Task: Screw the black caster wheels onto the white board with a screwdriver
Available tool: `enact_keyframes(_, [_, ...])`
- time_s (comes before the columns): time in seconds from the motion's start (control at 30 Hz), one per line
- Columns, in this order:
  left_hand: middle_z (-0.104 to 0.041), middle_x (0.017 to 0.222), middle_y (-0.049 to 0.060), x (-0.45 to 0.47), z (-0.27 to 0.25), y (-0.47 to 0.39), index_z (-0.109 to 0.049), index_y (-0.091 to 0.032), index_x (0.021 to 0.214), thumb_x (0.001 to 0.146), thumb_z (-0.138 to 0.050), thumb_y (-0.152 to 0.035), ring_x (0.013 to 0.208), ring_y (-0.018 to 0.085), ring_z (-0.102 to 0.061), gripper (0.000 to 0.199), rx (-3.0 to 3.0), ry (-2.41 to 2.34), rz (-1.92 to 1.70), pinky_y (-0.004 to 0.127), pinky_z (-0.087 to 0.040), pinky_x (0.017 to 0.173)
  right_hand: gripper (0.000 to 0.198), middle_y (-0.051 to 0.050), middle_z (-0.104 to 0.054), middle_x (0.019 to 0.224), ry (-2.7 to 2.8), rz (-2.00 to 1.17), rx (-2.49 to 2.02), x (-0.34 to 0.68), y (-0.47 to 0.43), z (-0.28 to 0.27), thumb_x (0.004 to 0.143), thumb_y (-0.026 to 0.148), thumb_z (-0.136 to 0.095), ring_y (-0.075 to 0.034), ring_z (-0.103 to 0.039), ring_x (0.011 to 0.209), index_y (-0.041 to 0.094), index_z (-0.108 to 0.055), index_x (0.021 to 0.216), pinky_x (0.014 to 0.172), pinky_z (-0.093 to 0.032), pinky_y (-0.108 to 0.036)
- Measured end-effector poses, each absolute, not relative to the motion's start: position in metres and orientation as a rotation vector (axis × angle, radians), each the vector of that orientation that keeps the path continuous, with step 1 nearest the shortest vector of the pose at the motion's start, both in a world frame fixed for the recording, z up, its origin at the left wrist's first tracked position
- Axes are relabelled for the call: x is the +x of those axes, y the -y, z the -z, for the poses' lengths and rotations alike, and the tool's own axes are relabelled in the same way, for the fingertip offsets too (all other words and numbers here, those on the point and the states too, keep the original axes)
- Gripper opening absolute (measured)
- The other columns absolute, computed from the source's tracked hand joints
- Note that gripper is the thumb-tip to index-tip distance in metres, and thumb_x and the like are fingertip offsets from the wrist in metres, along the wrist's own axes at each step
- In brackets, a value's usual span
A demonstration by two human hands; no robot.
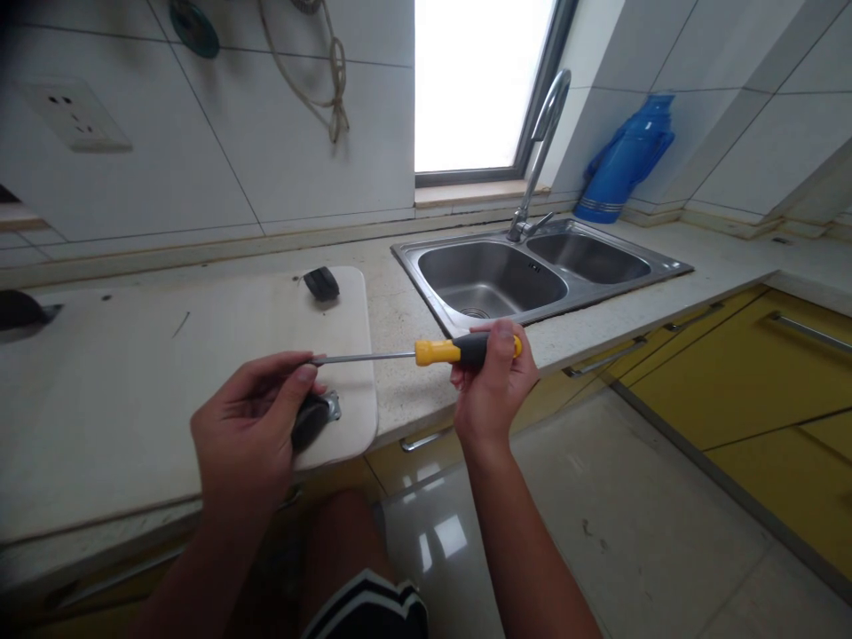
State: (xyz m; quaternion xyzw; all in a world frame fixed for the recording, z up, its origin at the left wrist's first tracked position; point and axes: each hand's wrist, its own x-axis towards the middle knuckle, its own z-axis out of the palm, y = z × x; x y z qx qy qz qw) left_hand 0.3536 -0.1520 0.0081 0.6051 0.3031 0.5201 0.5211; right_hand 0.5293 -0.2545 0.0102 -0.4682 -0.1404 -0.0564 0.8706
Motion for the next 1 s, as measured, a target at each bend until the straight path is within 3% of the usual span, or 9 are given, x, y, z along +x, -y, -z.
enact_keyframes(0.3, [-0.085, 0.094, 0.004, 0.35, -0.007, 0.148, -0.084, -0.021, 0.103, 0.094, -0.087, -0.029, 0.071, 0.012, -0.079, 0.012, 1.434, -0.671, -1.177, 0.017, -0.066, 0.067, 0.055, 0.006, -0.061, 0.059, 0.221, -0.169, -0.984, 0.535, 0.252, -0.011, 0.077, 0.069, -0.088, -0.007, -0.051, 0.038, 0.019, -0.068, 0.084, 0.034, -0.035, -0.017])
enact_keyframes(0.47, [-0.084, 0.089, 0.003, 0.349, -0.007, 0.147, -0.082, -0.021, 0.103, 0.096, -0.085, -0.029, 0.071, 0.012, -0.079, 0.011, 1.444, -0.65, -1.166, 0.018, -0.066, 0.066, 0.057, 0.008, -0.061, 0.055, 0.232, -0.261, -1.076, 0.538, 0.249, -0.008, 0.076, 0.07, -0.088, -0.009, -0.051, 0.037, 0.023, -0.064, 0.098, 0.032, -0.033, -0.016])
enact_keyframes(0.63, [-0.083, 0.089, 0.003, 0.35, -0.008, 0.147, -0.081, -0.021, 0.103, 0.096, -0.084, -0.03, 0.071, 0.014, -0.079, 0.012, 1.453, -0.641, -1.164, 0.02, -0.066, 0.065, 0.063, 0.003, -0.064, 0.052, 0.237, -0.329, -1.096, 0.543, 0.244, -0.001, 0.074, 0.076, -0.087, -0.01, -0.05, 0.036, 0.022, -0.063, 0.095, 0.033, -0.033, -0.016])
enact_keyframes(0.7, [-0.084, 0.097, 0.004, 0.35, -0.009, 0.147, -0.08, -0.021, 0.109, 0.095, -0.085, -0.03, 0.072, 0.014, -0.079, 0.017, 1.455, -0.624, -1.186, 0.023, -0.068, 0.067, 0.064, 0.003, -0.065, 0.053, 0.224, -0.344, -1.088, 0.543, 0.243, 0.002, 0.073, 0.076, -0.089, -0.009, -0.05, 0.036, 0.021, -0.064, 0.094, 0.033, -0.033, -0.015])
enact_keyframes(0.87, [-0.083, 0.108, 0.004, 0.351, -0.009, 0.147, -0.069, -0.024, 0.143, 0.095, -0.085, -0.032, 0.074, 0.013, -0.078, 0.052, 1.462, -0.593, -1.186, 0.026, -0.069, 0.076, 0.062, 0.005, -0.063, 0.055, 0.178, -0.353, -1.022, 0.541, 0.238, 0.008, 0.071, 0.072, -0.091, -0.007, -0.049, 0.038, 0.021, -0.063, 0.092, 0.034, -0.031, -0.014])
enact_keyframes(1.0, [-0.081, 0.105, 0.003, 0.352, -0.006, 0.149, -0.063, -0.022, 0.14, 0.102, -0.08, -0.04, 0.075, 0.013, -0.077, 0.046, 1.509, -0.599, -1.267, 0.026, -0.066, 0.076, 0.06, 0.008, -0.061, 0.058, 0.115, -0.312, -0.943, 0.543, 0.237, 0.008, 0.075, 0.071, -0.089, -0.005, -0.051, 0.04, 0.022, -0.059, 0.09, 0.036, -0.031, -0.014])
